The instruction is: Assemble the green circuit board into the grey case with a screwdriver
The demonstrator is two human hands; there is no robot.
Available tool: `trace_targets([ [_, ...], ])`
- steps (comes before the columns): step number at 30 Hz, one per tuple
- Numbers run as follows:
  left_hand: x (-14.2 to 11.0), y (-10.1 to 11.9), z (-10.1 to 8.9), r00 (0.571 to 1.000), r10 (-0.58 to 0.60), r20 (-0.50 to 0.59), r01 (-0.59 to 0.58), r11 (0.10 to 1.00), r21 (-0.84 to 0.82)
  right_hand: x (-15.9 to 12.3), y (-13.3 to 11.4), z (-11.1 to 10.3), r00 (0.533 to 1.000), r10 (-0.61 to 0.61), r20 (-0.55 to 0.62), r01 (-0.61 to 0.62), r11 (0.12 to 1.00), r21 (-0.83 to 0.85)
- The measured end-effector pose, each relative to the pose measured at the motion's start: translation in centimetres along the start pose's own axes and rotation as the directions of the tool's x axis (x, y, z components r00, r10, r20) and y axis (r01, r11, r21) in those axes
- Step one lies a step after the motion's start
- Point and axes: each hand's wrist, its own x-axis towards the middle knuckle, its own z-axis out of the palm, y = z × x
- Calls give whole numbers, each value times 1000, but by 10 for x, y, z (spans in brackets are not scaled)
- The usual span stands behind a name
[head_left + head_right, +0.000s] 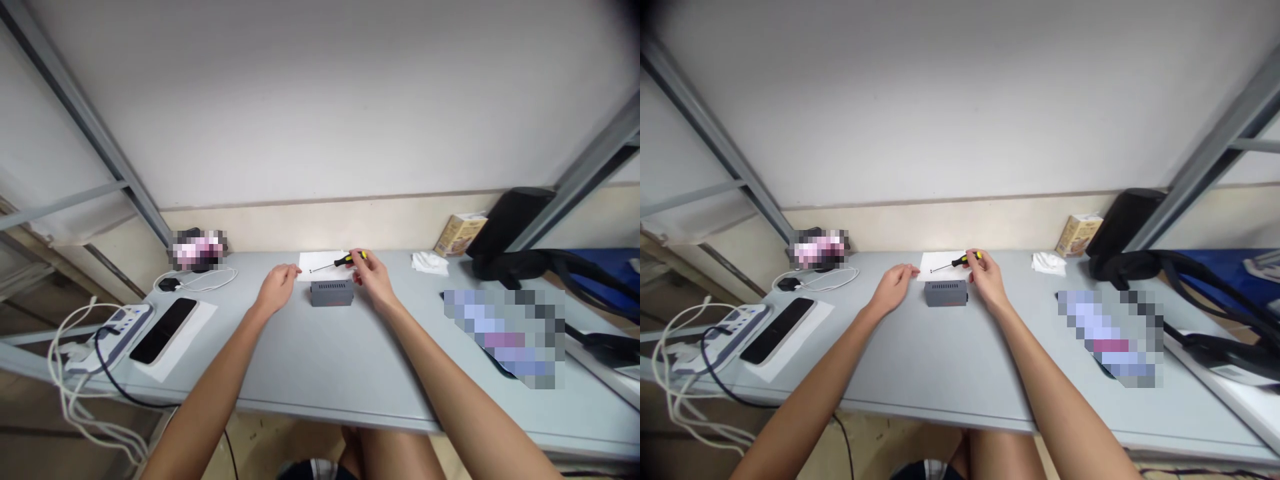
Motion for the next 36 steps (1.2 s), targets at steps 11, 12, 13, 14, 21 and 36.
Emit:
trace_targets([
  [11, 1, -7, 3, 994, 108, -21, -104, 986, 131, -2, -1, 1, 1000, -17, 26, 19, 999, -44],
  [12, 1, -8, 3, 994, 106, -18, -103, 985, 136, -2, -2, 1, 1000, -13, 17, 14, 999, -35],
  [13, 1, -8, 3, 995, 102, -13, -99, 985, 139, -2, -3, 1, 1000, -8, 12, 8, 1000, -28],
  [14, 1, -9, 3, 995, 98, -4, -96, 985, 141, -3, -4, 1, 1000, -1, 10, 1, 1000, -20],
  [21, -1, -11, 8, 991, 116, 68, -125, 983, 138, -8, -14, 2, 999, 13, 31, -15, 999, 36],
  [36, -2, -5, 7, 993, 98, 66, -103, 992, 79, -11, -17, 3, 997, 3, 78, -9, 997, 77],
])
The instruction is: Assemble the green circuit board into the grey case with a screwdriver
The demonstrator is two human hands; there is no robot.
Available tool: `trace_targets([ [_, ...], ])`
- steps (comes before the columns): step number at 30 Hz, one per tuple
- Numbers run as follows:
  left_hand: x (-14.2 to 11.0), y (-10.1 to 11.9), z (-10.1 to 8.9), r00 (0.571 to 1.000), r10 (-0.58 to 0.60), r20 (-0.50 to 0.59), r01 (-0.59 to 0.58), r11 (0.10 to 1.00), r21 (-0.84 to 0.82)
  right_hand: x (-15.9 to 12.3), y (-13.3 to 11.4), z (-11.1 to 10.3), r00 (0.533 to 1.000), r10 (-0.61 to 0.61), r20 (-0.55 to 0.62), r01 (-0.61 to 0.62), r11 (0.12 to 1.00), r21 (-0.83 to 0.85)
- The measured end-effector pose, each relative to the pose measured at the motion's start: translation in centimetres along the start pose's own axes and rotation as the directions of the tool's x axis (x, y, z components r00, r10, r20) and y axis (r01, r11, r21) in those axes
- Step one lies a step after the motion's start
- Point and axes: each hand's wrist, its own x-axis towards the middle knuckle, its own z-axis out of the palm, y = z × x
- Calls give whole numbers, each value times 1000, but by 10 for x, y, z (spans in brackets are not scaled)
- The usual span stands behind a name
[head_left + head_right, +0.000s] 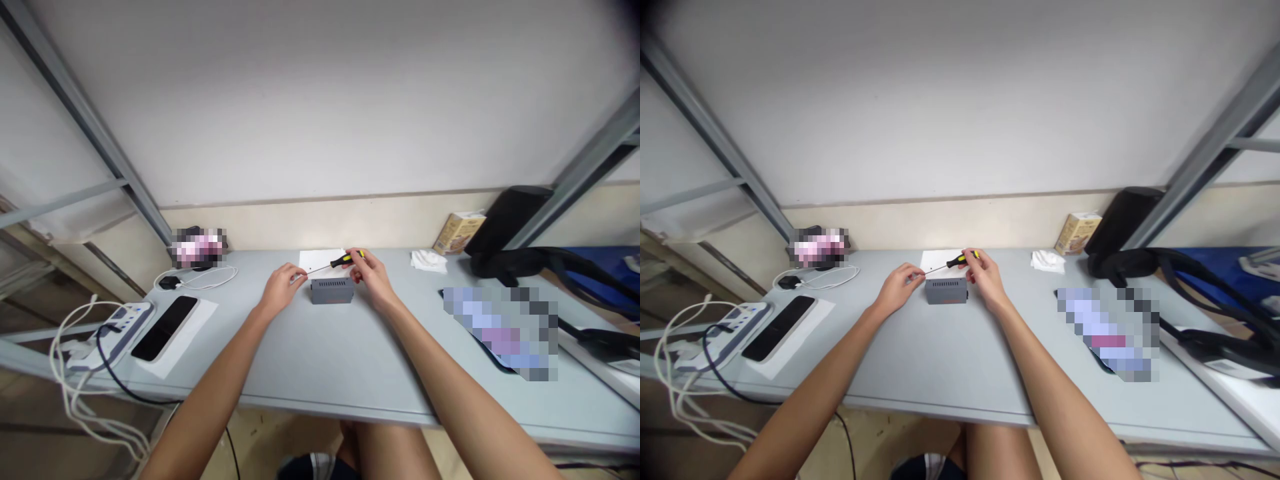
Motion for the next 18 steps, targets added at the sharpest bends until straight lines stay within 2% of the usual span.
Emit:
trace_targets([
  [18, 0, 3, -2, 997, 65, -31, -64, 997, 34, -1, -1, 1, 1000, -30, -3, 30, 999, -17],
])
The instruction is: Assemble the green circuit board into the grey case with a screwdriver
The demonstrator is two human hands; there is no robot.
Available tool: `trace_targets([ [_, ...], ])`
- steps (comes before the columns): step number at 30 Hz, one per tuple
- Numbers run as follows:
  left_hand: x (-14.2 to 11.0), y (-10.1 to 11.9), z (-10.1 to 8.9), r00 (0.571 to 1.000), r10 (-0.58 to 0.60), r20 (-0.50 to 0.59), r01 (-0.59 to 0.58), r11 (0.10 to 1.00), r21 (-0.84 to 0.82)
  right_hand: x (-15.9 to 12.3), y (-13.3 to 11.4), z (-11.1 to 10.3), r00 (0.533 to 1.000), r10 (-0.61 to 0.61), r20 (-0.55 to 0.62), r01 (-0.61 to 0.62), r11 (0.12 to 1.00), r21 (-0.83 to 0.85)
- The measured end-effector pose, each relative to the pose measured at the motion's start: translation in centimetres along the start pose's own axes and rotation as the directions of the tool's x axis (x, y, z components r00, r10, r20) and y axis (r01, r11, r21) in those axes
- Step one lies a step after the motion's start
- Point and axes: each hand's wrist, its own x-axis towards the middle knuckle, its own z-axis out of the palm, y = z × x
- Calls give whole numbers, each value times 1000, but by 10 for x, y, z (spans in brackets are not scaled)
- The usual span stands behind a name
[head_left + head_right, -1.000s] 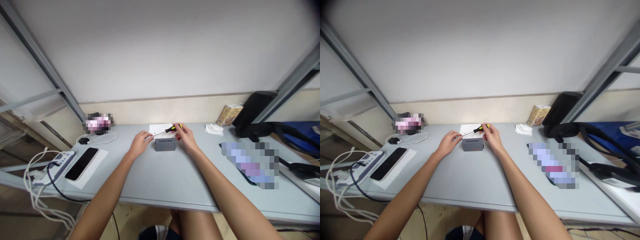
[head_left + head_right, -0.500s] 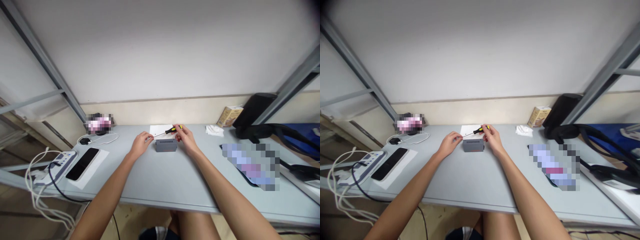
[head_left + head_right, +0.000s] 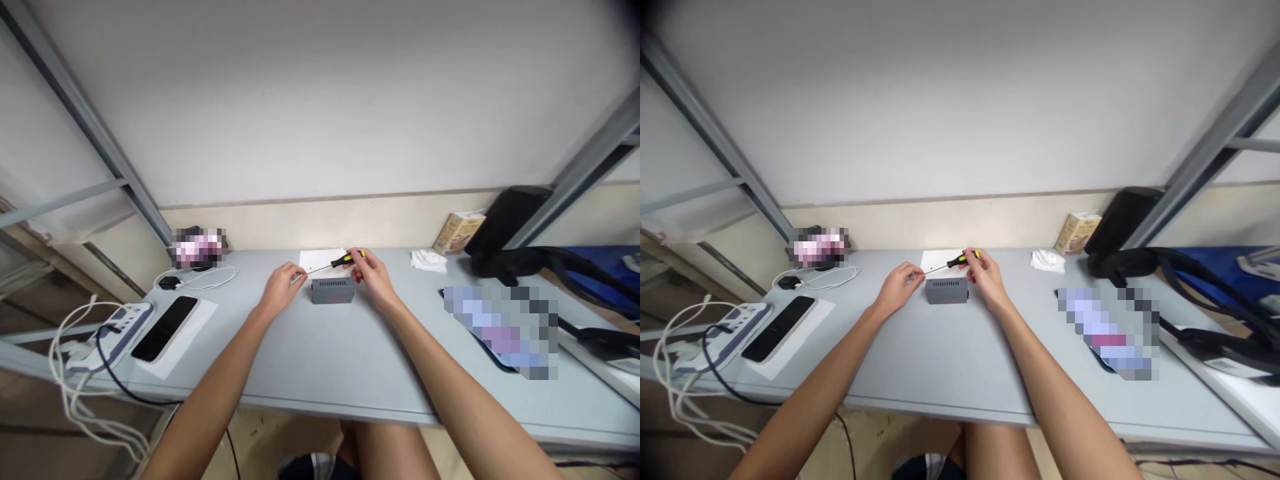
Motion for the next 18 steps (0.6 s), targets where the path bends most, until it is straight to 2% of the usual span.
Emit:
trace_targets([
  [9, -1, 4, -5, 996, 90, -17, -87, 990, 112, -2, -9, 4, 996, -86, 1, 86, 996, -2],
  [18, -1, 7, -4, 997, 60, -53, -58, 998, 36, 0, 0, 2, 993, -108, -40, 109, 993, 34],
])
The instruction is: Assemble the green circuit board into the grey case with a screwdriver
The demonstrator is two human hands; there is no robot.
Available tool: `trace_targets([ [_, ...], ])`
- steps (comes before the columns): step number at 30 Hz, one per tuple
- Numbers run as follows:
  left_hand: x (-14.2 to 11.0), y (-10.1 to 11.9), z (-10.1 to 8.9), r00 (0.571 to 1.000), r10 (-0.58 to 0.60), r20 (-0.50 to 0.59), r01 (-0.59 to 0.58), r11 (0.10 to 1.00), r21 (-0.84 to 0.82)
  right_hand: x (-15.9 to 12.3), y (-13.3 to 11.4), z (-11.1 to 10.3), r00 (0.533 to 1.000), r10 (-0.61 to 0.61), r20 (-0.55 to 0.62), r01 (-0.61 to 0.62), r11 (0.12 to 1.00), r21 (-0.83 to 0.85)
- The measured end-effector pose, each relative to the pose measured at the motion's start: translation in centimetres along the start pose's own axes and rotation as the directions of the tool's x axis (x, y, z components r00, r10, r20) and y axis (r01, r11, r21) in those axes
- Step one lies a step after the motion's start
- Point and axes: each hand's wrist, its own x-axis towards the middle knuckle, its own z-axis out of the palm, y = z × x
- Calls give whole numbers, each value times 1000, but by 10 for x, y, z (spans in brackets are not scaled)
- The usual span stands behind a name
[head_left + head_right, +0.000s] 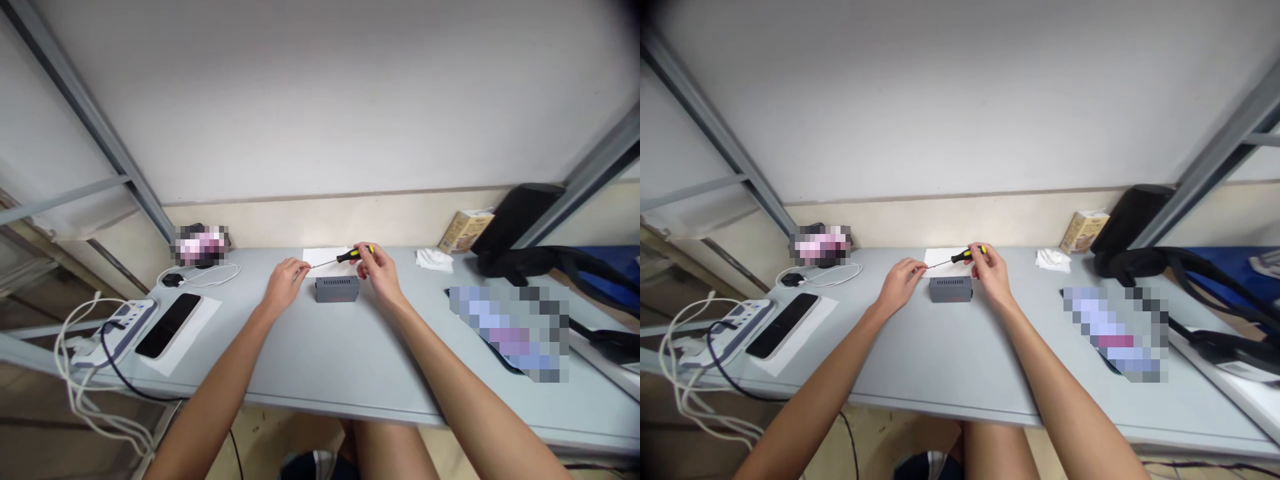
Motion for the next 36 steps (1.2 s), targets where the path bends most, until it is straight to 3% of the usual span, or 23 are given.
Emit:
trace_targets([
  [8, 0, -6, 6, 998, -15, -54, 9, 995, -100, 0, 2, -1, 998, 55, -1, -55, 998, 29],
  [36, 0, -8, 13, 995, -74, -72, 50, 955, -291, 0, 2, 0, 999, 25, -24, -24, 999, 46],
])
